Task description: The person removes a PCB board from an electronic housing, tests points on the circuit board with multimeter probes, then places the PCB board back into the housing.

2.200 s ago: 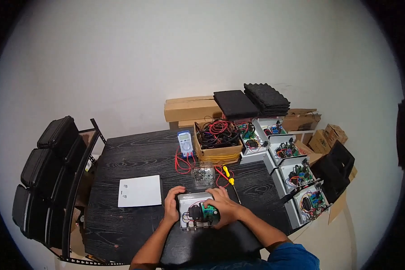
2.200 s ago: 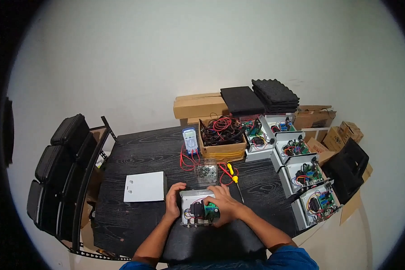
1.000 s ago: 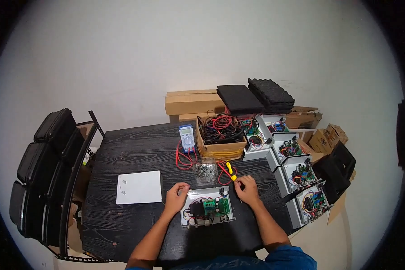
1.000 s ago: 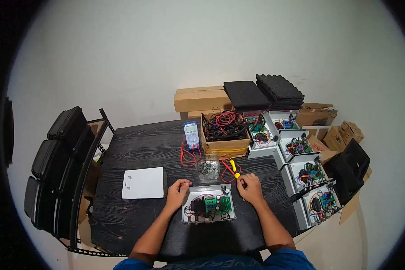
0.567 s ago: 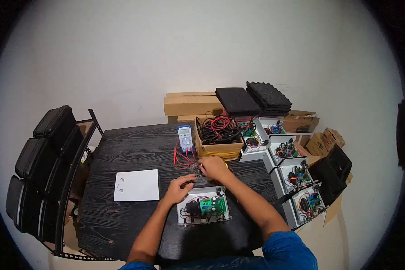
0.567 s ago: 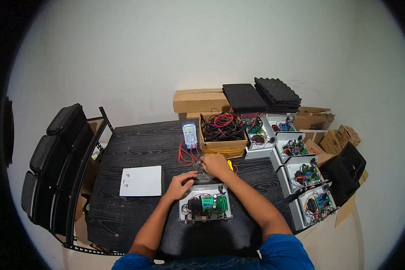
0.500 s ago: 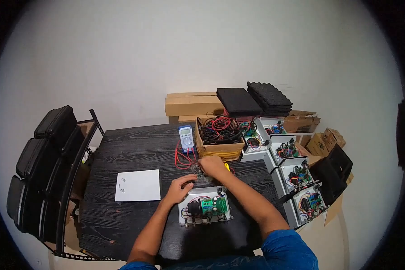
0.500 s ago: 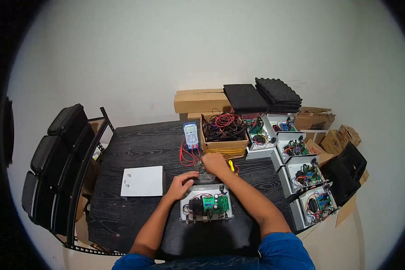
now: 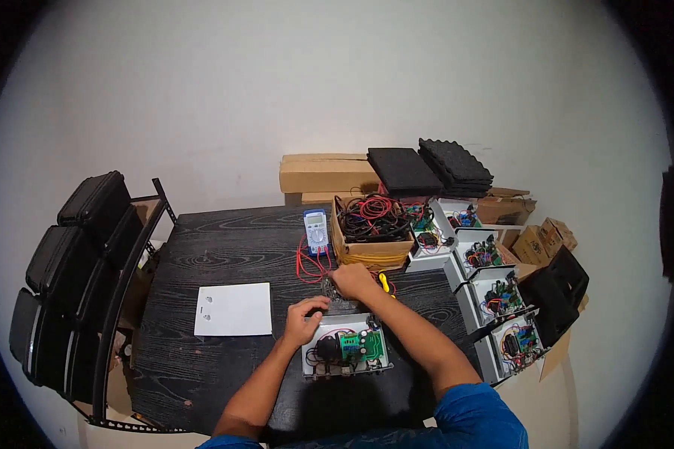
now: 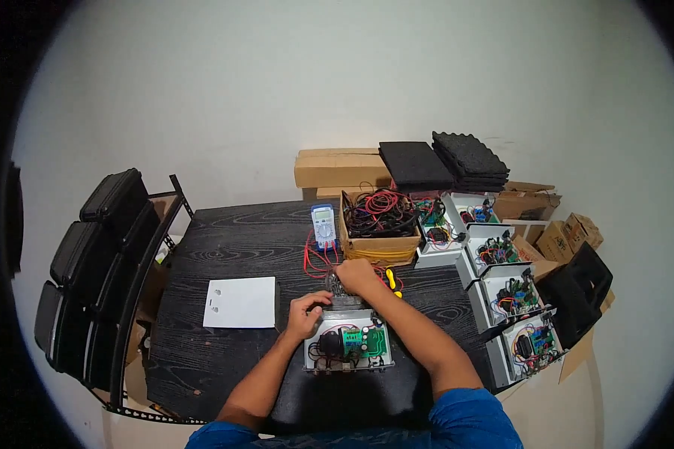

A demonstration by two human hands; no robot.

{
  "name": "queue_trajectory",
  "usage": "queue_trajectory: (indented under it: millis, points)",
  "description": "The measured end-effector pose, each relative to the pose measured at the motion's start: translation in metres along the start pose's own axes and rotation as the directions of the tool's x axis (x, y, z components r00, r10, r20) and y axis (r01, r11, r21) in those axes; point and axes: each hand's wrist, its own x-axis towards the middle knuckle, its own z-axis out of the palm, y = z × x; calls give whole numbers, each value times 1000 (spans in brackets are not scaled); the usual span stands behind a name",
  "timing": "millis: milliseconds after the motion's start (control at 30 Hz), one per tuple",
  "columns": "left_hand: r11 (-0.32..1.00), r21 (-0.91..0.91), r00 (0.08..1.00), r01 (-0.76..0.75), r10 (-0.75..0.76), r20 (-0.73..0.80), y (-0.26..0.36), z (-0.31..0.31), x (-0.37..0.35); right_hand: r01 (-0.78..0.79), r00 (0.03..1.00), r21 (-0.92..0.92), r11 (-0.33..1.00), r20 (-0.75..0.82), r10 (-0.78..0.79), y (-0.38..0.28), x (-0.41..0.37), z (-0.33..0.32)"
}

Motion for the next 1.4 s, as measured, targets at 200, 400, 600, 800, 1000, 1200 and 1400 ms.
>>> queue_trajectory:
  millis: [200, 400, 600, 800, 1000, 1200, 1400]
  points:
    - [999, 29, 1000, -20, 21, -24, 2, 1, 0, -49, 999, 65, 997, 21, 48, 1, -1, -2]
    - [999, 36, 999, 2, 0, -47, 3, 4, -2, -15, 1000, 70, 997, 7, 14, 3, 3, 7]
    - [996, 89, 996, 23, -15, -83, 12, 6, 1, 8, 998, 114, 993, -68, -1, 2, -8, -9]
    - [975, 217, 970, 54, 1, -243, 24, 14, 12, 175, 984, 715, 677, -108, -140, -12, -37, -42]
    - [944, 330, 973, 13, 64, -222, 7, 13, 0, 75, 995, 855, 514, -34, -89, -27, -47, -34]
    - [954, 299, 978, 24, 39, -204, 10, 15, 2, 17, 1000, 955, 296, -10, -24, -19, -49, -34]
    - [966, 240, 969, 98, -38, -243, 12, 14, 1, 23, 937, 616, 788, -289, 198, 15, -49, -41]
